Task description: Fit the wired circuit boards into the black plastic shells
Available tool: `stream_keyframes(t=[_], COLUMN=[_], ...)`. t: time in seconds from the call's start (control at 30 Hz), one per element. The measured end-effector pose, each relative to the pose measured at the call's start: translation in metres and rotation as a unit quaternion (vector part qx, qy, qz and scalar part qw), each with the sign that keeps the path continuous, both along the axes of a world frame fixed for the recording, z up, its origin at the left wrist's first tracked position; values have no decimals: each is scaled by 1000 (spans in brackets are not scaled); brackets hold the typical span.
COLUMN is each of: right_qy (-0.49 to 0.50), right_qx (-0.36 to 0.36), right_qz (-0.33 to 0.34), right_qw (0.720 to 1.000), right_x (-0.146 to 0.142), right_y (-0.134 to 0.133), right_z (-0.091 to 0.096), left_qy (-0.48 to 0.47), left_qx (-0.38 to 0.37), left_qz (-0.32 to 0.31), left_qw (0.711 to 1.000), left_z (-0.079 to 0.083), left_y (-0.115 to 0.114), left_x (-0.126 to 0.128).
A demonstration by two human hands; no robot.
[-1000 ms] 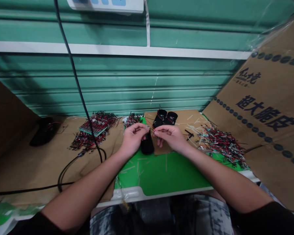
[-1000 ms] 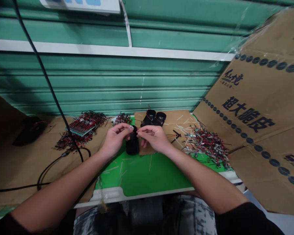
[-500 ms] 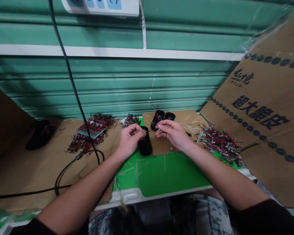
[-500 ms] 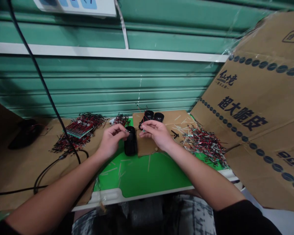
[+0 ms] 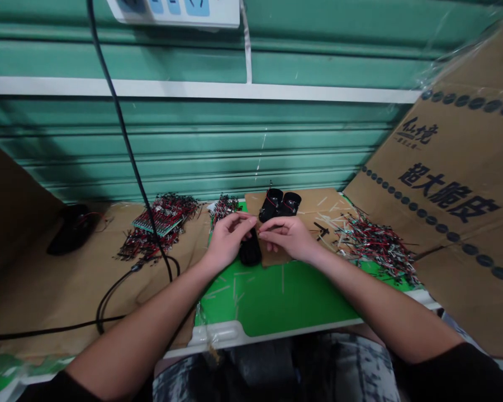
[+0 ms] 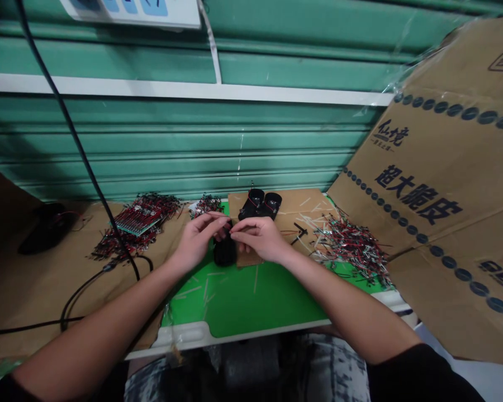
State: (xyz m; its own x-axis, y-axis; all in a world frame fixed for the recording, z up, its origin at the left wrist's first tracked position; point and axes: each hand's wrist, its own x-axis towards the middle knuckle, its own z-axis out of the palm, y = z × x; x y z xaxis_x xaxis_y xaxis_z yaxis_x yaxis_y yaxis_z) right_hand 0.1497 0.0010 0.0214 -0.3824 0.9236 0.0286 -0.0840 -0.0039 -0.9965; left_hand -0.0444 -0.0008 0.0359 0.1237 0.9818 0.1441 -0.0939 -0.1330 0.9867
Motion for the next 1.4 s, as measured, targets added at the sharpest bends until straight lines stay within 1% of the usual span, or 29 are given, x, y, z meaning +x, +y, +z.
stream_keyframes(t=[0.1,0.2,0.43,0.57,0.63,0.77,0.9,0.97,1.1,1.17,1.23,1.33,1.4], right_qy=[-7,1,35,61,82,93,58,48,42,53,74,101,113], right_qx=[2,7,44,57,47,-11,-63,-69,-73,-86,-95,-87,-73], right_qz=[11,7,-31,-57,-58,-25,48,76,100,113,118,100,75], right_qw=[1000,1000,998,995,994,995,995,994,991,988,986,986,988], right_x=[-1,1,5,4,3,6,11,13,14,14,14,15,16], right_y=[-1,1,3,2,1,4,8,9,8,7,7,8,9], right_z=[-1,2,11,11,10,10,10,9,8,7,7,9,11], left_qy=[8,-6,0,-5,-16,-24,-5,11,46,64,96,181,270], left_qx=[-2,-22,-45,-59,-60,-44,-27,-15,1,28,73,138,162], left_qz=[10,12,-41,-44,-42,-26,-16,-12,0,20,44,73,103], left_qw=[1000,1000,998,997,997,998,999,1000,999,997,992,971,944], left_z=[-4,-7,-7,-8,-8,-5,-3,-3,-4,-4,-3,-4,-5], left_y=[1,2,1,0,0,2,3,3,2,2,2,1,-1], left_x=[2,3,2,3,3,2,1,0,0,-2,-6,-13,-14])
